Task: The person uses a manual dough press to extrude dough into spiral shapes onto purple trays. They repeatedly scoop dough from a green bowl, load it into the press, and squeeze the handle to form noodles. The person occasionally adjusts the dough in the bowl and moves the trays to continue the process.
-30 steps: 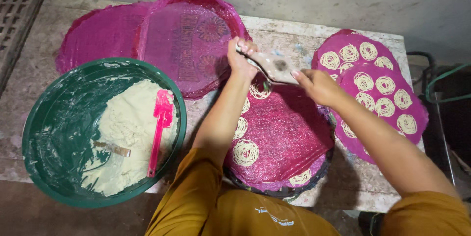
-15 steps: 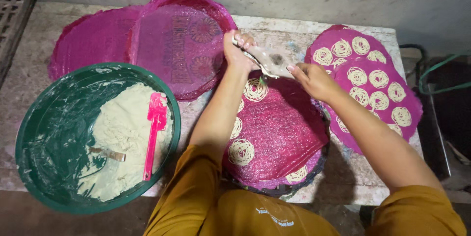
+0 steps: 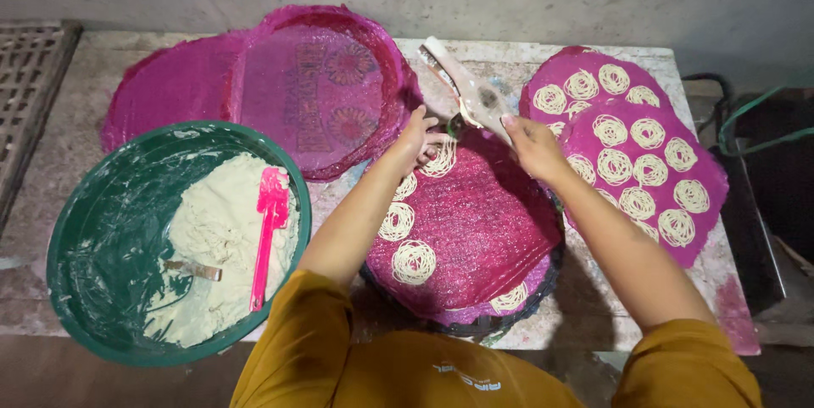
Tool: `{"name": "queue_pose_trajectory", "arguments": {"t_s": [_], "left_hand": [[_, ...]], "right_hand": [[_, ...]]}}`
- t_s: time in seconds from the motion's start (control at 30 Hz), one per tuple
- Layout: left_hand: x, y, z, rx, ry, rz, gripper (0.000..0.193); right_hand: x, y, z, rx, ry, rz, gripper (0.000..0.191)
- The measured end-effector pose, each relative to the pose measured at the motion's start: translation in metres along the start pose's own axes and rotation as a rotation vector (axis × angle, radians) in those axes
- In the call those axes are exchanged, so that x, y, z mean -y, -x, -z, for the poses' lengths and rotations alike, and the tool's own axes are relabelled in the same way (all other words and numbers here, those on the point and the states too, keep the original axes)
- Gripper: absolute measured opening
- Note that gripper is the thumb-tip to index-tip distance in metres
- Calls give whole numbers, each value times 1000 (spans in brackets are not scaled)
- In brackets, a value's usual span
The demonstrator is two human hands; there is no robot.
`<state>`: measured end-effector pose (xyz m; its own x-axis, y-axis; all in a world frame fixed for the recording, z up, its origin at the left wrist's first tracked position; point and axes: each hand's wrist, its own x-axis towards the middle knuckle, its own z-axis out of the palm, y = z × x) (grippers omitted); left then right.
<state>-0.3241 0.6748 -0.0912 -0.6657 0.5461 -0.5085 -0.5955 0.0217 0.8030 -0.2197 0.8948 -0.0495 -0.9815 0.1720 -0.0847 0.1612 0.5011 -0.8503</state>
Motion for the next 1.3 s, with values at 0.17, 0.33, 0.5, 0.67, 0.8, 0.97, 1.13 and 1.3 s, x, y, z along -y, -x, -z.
{"name": "queue_pose_trajectory", "arguments": {"t_s": [0.17,0.33,0.5,0.67,0.8,0.97,1.13,1.3], "left_hand": [[9,16,7,-171,-476,-405,62],[8,61,13,-448,-1343,-410,66],[-14,98,14,-282,-1348,-844,56],[-20,184,27,210,-1298,-948,48],[-3,317,27,402,-1232,-757,44],[-10,447,16,423,-1296,-582,39],[-1,529,48,290,-1363,-390,35],[44,567,157,116,-1078,-575,27]], "right_hand": [[-3,17,5,-39,-109,29,51],[-2,41,18,-56,-93,58,51],[54,90,20,86,-18,294,42],[146,155,18,129,586,847,52],[220,170,7,217,618,1523,46],[268,209,-47,827,320,1412,50],[276,244,-116,1264,29,1001,42],[290,245,-163,1336,-112,928,40]]}}
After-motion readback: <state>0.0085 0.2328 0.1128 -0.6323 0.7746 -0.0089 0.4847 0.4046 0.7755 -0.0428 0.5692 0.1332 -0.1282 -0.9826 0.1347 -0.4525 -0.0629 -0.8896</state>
